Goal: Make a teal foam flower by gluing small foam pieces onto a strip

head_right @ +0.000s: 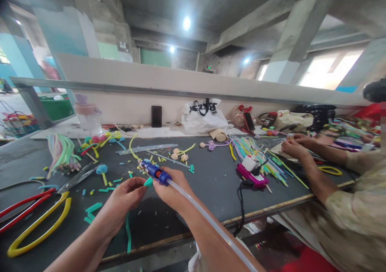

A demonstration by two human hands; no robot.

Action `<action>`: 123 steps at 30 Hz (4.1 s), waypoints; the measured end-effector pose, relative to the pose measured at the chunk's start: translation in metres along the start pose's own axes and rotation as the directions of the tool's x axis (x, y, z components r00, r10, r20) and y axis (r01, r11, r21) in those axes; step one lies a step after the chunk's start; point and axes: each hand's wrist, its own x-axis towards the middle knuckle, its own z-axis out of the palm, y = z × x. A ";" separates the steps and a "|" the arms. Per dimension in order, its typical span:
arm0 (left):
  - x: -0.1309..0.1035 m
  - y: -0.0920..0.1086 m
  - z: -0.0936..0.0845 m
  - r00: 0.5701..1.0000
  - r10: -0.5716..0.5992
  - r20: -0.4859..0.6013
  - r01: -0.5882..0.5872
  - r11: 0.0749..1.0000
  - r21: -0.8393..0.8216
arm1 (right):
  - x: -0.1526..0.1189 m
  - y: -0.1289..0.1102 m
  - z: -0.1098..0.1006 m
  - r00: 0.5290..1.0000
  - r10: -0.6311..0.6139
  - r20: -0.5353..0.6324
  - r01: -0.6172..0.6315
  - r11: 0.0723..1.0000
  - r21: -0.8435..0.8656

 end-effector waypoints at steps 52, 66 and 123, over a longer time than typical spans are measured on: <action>-0.009 0.012 -0.009 0.958 -0.083 0.276 0.198 0.884 -0.423 | -0.003 -0.009 -0.016 0.999 -0.020 -0.026 0.020 1.000 -0.010; -0.014 0.014 0.001 0.988 0.095 0.120 -0.048 0.939 -0.341 | -0.017 -0.022 0.016 0.957 0.163 0.241 -0.290 0.612 0.736; 0.028 0.016 0.005 0.927 0.369 0.073 -0.354 0.922 -0.158 | -0.011 -0.020 -0.004 0.896 -0.401 -0.190 0.367 0.910 -0.191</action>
